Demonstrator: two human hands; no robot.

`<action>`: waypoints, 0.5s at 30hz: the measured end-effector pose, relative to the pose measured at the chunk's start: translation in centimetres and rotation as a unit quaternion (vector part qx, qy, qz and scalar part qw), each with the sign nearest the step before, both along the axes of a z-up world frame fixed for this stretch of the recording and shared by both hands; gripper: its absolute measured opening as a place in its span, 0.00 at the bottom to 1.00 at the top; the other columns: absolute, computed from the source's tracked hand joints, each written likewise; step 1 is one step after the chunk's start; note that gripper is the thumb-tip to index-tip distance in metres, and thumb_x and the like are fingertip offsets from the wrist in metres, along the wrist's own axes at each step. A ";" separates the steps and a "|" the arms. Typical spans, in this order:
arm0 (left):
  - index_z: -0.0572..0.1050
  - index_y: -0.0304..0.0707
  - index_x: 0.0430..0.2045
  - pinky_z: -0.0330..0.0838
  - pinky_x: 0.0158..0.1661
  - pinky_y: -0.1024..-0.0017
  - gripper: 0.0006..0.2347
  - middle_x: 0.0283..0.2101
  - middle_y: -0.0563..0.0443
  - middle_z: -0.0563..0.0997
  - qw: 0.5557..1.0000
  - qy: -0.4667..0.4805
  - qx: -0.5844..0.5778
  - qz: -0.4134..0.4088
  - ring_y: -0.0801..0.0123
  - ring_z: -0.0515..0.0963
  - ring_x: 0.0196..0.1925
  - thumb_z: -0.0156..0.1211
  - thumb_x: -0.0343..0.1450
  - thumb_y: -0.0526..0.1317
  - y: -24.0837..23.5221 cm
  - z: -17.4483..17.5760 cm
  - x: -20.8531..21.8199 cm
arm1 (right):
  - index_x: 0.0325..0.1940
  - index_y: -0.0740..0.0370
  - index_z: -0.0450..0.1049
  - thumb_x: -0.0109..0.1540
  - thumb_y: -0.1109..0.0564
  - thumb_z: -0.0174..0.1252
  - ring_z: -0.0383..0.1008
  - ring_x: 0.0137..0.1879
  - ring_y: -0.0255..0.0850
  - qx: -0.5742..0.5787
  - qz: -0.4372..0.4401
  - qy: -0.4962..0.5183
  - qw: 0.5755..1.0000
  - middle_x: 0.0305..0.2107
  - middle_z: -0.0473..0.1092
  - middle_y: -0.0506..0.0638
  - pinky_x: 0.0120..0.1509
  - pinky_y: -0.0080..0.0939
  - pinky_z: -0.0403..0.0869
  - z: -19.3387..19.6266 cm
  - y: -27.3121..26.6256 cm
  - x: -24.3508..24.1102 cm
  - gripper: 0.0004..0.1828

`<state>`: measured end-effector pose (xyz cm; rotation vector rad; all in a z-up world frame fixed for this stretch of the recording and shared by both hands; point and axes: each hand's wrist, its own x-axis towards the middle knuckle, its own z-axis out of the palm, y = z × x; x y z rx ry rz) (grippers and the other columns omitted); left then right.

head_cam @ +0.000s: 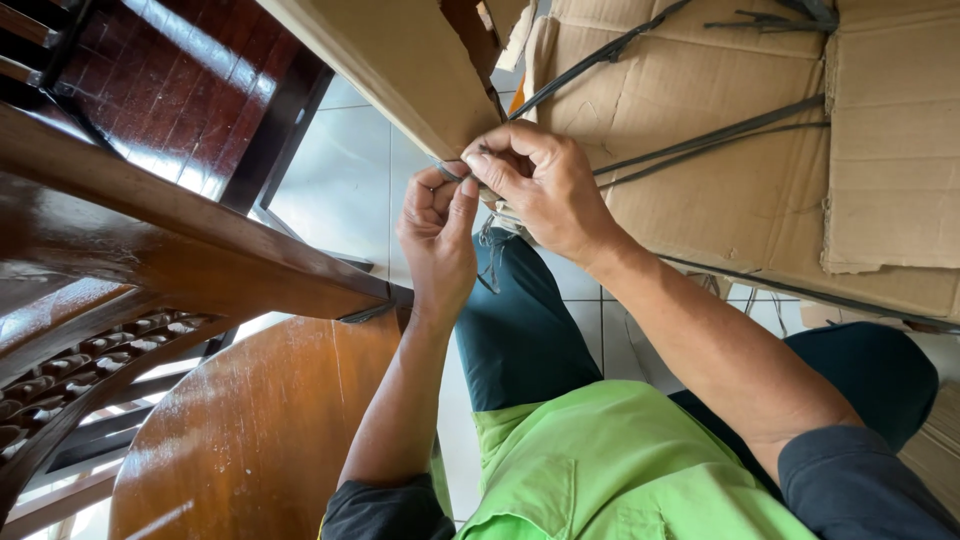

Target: The person wraps cardboard around the curved backrest and legs of a wooden chair, securing the protective layers with tape.

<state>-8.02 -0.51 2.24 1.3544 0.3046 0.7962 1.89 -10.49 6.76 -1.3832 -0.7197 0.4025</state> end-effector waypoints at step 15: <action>0.77 0.41 0.33 0.59 0.27 0.74 0.07 0.23 0.61 0.72 0.934 0.165 0.290 0.131 0.78 0.64 0.25 0.58 0.77 0.42 3.4 2.4 -1.0 | 0.40 0.59 0.65 0.71 0.46 0.47 0.82 0.35 0.42 0.091 0.040 0.156 0.983 0.34 0.76 0.57 0.36 0.31 0.81 2.4 -0.5 1.7 0.15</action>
